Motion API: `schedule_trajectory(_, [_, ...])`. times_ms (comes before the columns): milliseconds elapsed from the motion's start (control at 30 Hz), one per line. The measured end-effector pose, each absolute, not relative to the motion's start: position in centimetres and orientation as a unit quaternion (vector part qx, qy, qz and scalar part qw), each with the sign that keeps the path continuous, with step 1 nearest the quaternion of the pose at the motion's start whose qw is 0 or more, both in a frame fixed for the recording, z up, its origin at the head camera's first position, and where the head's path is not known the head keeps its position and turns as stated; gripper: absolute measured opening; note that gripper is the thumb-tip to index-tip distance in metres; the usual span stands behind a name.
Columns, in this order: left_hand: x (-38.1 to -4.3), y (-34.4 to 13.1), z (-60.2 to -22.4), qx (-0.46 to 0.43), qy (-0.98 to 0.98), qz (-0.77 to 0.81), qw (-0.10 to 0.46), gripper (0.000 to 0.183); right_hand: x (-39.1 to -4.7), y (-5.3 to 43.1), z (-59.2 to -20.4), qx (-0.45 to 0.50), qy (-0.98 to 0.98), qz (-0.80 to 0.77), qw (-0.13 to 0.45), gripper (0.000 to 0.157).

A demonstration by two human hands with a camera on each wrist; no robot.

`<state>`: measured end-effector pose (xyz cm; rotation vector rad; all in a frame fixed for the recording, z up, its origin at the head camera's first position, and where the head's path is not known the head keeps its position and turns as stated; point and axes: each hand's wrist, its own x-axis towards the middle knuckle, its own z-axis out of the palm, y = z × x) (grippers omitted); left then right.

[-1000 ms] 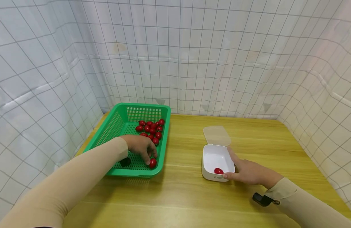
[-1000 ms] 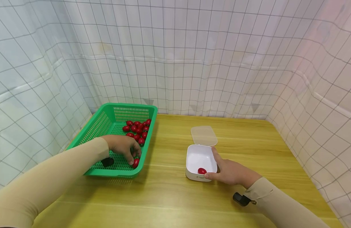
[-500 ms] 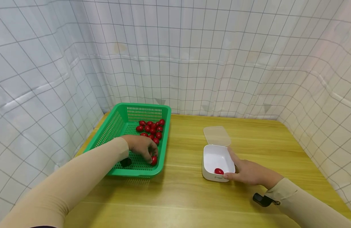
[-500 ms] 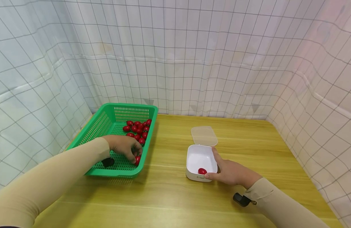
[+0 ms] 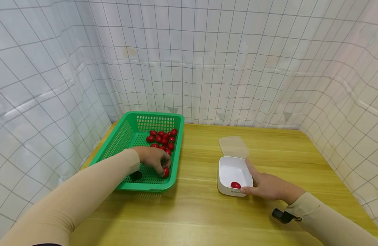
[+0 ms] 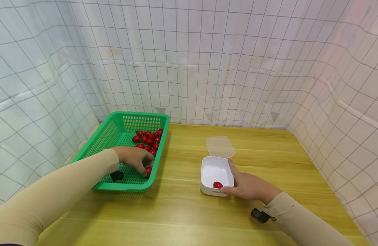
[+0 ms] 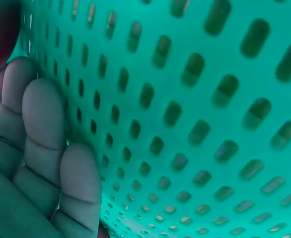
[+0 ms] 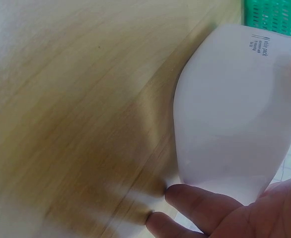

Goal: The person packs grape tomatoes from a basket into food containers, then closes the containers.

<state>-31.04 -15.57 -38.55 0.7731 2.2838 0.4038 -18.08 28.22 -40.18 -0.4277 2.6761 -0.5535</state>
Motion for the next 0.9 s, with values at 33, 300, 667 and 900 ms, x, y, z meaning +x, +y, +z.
schedule_trajectory(33, [-31.0, -15.6, -38.5, 0.297, 0.878, 0.156, 0.34, 0.022, -18.1, 28.2, -40.2, -0.152, 0.95, -0.196, 0.187, 0.124])
schedule_trajectory(300, [-30.8, -15.6, -38.4, 0.297, 0.883, 0.146, 0.332, 0.019, -18.0, 28.1, -40.0, -0.151, 0.951, -0.193, 0.189, 0.124])
schedule_trajectory(667, [-31.5, -16.4, -36.7, 0.318, 0.896, 0.153, 0.268, 0.014, -17.9, 28.0, -40.0, -0.154, 0.95, -0.196, 0.186, 0.124])
schedule_trajectory(900, [-32.1, -17.3, -35.2, 0.322, 0.903, 0.188, 0.212, 0.013, -17.9, 28.1, -40.0, -0.152, 0.951, -0.193, 0.188, 0.124])
